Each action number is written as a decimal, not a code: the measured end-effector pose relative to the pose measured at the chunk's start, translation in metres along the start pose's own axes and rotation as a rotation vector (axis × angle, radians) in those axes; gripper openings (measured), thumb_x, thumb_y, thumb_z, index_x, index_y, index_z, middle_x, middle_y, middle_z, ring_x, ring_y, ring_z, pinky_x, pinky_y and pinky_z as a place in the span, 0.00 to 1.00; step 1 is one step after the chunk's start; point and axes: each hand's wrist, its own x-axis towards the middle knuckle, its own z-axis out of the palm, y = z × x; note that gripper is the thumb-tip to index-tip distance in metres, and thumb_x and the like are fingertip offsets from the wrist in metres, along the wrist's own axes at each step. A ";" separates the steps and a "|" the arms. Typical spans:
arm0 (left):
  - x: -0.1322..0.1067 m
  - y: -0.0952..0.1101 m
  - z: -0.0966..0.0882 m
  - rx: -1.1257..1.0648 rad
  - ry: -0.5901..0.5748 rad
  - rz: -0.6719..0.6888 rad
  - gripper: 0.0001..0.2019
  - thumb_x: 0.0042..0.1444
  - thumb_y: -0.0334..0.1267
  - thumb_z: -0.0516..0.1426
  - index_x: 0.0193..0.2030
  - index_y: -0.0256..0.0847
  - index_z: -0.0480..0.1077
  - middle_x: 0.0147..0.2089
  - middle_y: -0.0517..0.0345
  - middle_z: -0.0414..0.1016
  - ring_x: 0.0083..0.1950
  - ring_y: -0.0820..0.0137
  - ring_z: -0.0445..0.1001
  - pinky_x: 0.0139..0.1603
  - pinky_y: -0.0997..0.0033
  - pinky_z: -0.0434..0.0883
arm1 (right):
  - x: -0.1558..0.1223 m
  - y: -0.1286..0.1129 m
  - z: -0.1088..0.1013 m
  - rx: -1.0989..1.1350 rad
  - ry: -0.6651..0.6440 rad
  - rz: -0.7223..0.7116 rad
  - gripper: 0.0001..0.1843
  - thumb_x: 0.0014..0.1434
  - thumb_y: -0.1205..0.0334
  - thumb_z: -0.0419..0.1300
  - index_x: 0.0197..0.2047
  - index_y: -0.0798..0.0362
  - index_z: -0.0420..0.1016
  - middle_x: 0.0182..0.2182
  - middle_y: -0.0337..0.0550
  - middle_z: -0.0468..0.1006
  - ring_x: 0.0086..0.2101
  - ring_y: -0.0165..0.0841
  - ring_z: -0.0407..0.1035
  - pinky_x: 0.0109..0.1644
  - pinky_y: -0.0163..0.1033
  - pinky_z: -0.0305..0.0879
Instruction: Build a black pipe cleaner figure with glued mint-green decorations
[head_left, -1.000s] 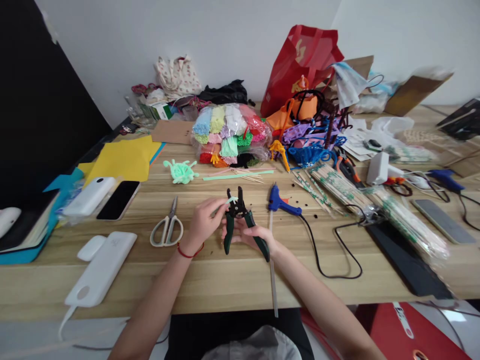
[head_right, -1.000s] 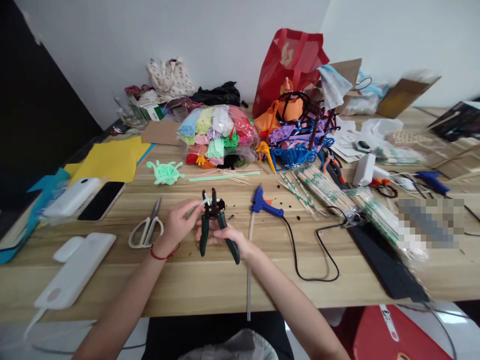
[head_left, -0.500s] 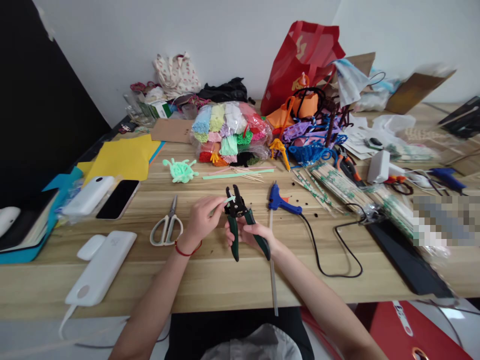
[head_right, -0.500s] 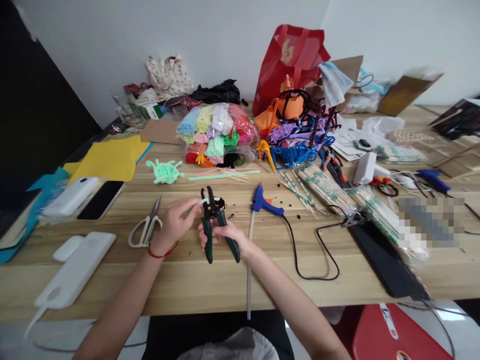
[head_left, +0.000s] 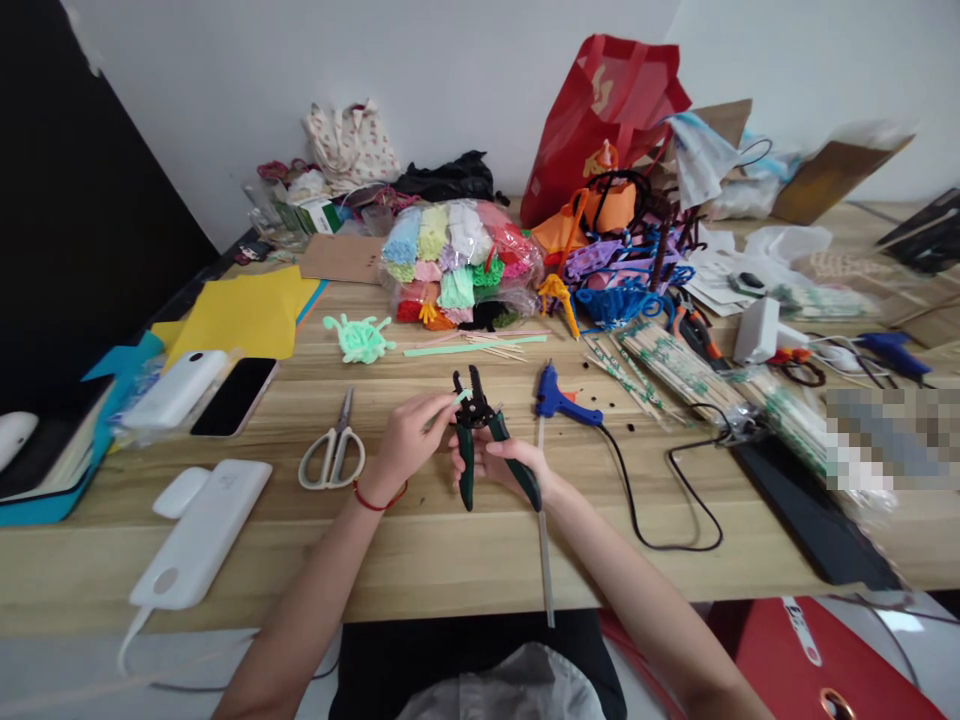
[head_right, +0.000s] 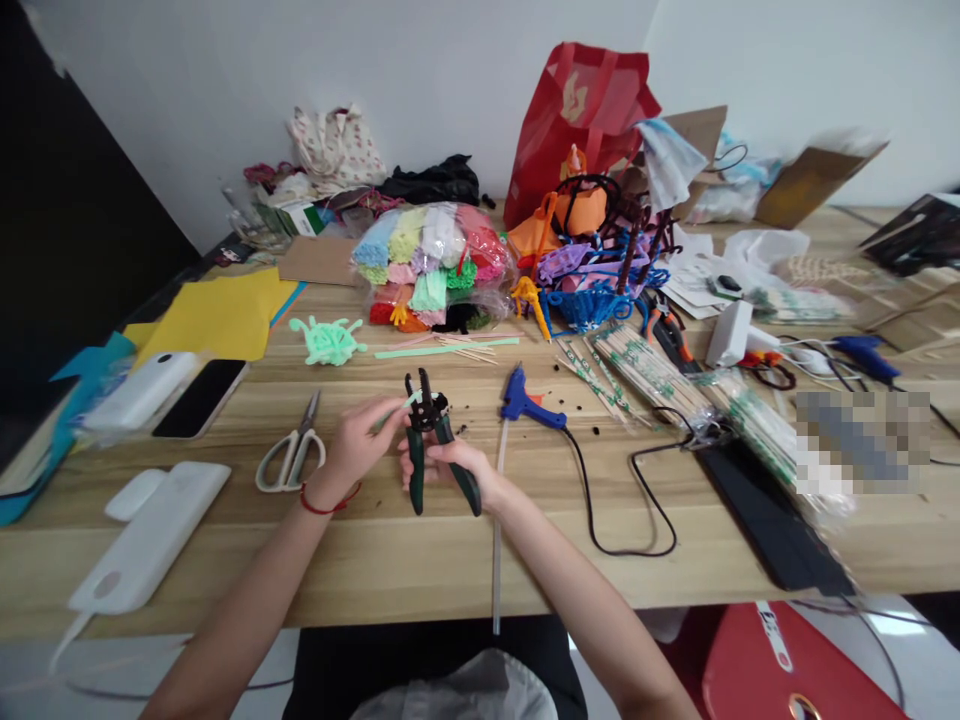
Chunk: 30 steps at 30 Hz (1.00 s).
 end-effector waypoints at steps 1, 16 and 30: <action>0.000 -0.001 0.000 0.000 0.004 0.013 0.11 0.63 0.38 0.50 0.43 0.41 0.74 0.38 0.52 0.79 0.39 0.68 0.76 0.43 0.68 0.72 | 0.000 -0.001 0.000 -0.006 -0.007 0.005 0.23 0.47 0.55 0.61 0.45 0.57 0.71 0.35 0.48 0.74 0.37 0.39 0.68 0.46 0.48 0.64; 0.002 0.005 -0.003 -0.006 0.037 -0.007 0.09 0.62 0.36 0.52 0.43 0.42 0.73 0.36 0.53 0.79 0.36 0.69 0.76 0.41 0.69 0.71 | -0.003 -0.004 0.004 -0.030 -0.070 -0.006 0.23 0.50 0.51 0.60 0.45 0.60 0.69 0.29 0.44 0.71 0.32 0.36 0.67 0.41 0.45 0.63; 0.002 0.002 -0.002 0.017 0.029 0.056 0.09 0.62 0.33 0.52 0.43 0.39 0.73 0.37 0.53 0.79 0.38 0.70 0.77 0.42 0.71 0.72 | -0.003 -0.004 0.000 -0.019 -0.088 -0.003 0.23 0.51 0.49 0.62 0.43 0.59 0.70 0.27 0.43 0.71 0.30 0.35 0.67 0.37 0.43 0.64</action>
